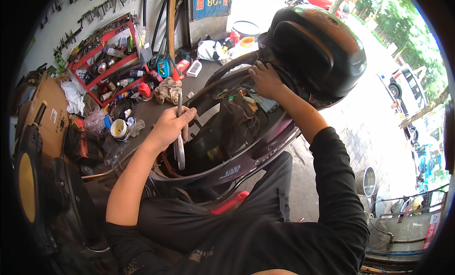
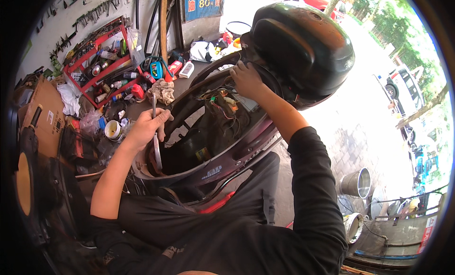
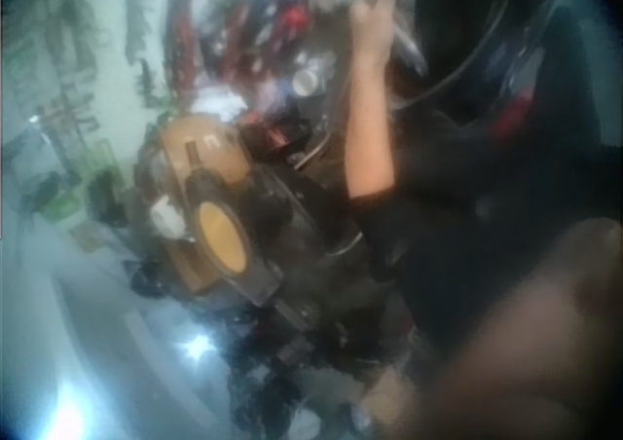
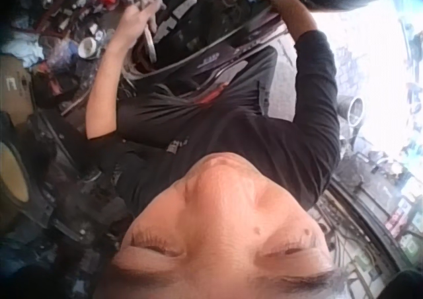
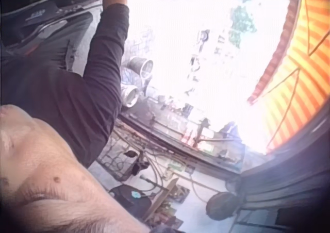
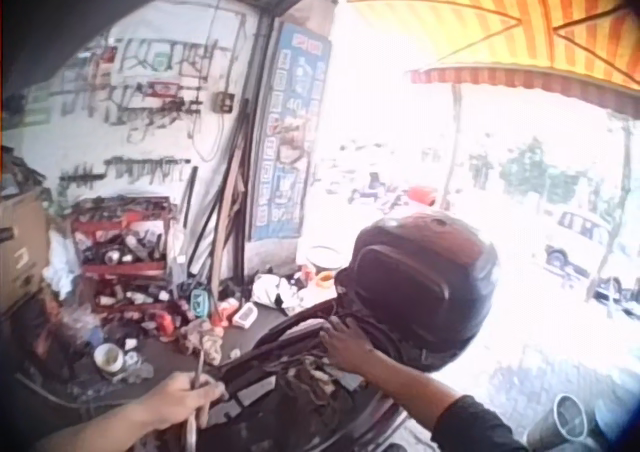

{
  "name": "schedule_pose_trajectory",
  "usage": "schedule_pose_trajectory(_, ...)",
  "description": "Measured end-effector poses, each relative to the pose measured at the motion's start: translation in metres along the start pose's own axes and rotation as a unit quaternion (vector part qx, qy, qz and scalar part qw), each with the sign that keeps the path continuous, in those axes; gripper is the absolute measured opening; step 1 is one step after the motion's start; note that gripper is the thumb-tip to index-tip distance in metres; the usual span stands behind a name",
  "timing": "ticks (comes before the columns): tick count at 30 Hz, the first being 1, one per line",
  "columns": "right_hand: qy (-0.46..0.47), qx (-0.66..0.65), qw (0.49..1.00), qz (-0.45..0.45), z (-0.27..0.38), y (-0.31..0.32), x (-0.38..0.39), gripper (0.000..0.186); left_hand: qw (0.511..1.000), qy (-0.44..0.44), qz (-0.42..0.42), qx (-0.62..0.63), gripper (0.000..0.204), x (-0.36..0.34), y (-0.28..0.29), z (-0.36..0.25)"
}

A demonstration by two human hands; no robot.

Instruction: The person works on the wiring inside the seat compartment of a scooter. Using pliers, they strip wire insulation, cut wires, and connect or disconnect connectors while organizing the harness.

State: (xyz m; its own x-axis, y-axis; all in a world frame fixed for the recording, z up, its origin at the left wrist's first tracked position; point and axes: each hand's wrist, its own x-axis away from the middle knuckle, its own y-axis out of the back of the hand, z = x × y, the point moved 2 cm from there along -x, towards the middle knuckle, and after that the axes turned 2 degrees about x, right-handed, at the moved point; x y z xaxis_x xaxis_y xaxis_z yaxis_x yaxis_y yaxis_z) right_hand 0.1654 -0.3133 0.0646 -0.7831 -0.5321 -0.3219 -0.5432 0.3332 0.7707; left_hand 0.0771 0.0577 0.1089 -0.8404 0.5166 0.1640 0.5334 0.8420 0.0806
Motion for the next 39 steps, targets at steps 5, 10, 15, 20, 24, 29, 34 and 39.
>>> schedule_pose_trajectory(5,0.006,0.066,0.993,0.093,-0.019,-0.020,-0.030,0.030,1.000,-0.011,-0.006,0.006,0.037,0.000,0.002,-0.001)
schedule_pose_trajectory(10,0.064,0.107,0.987,0.098,-0.034,-0.032,-0.029,0.016,1.000,-0.011,-0.019,-0.001,0.036,0.006,0.005,-0.006)
schedule_pose_trajectory(15,0.051,0.095,0.985,0.134,-0.016,-0.021,-0.002,0.014,1.000,-0.021,-0.017,-0.002,0.037,0.009,0.010,0.000)
schedule_pose_trajectory(20,-0.163,-0.098,0.964,0.186,0.002,-0.013,0.025,0.016,1.000,-0.010,-0.015,0.012,0.035,0.004,0.007,-0.001)
schedule_pose_trajectory(24,-0.350,-0.196,0.890,0.217,-0.017,-0.055,0.035,0.025,1.000,-0.021,0.008,0.014,0.039,-0.007,0.000,0.001)
schedule_pose_trajectory(29,-0.383,-0.331,0.850,0.147,-0.028,-0.095,0.046,0.037,0.999,-0.027,0.018,0.026,0.034,-0.007,-0.006,-0.002)
schedule_pose_trajectory(34,-0.448,-0.339,0.821,0.106,-0.025,-0.094,0.048,0.042,1.000,-0.005,0.008,0.023,0.036,-0.007,0.001,0.001)
schedule_pose_trajectory(39,-0.436,-0.283,0.838,0.165,-0.003,-0.098,0.020,0.038,1.000,-0.007,-0.009,0.006,0.038,0.002,0.009,0.000)
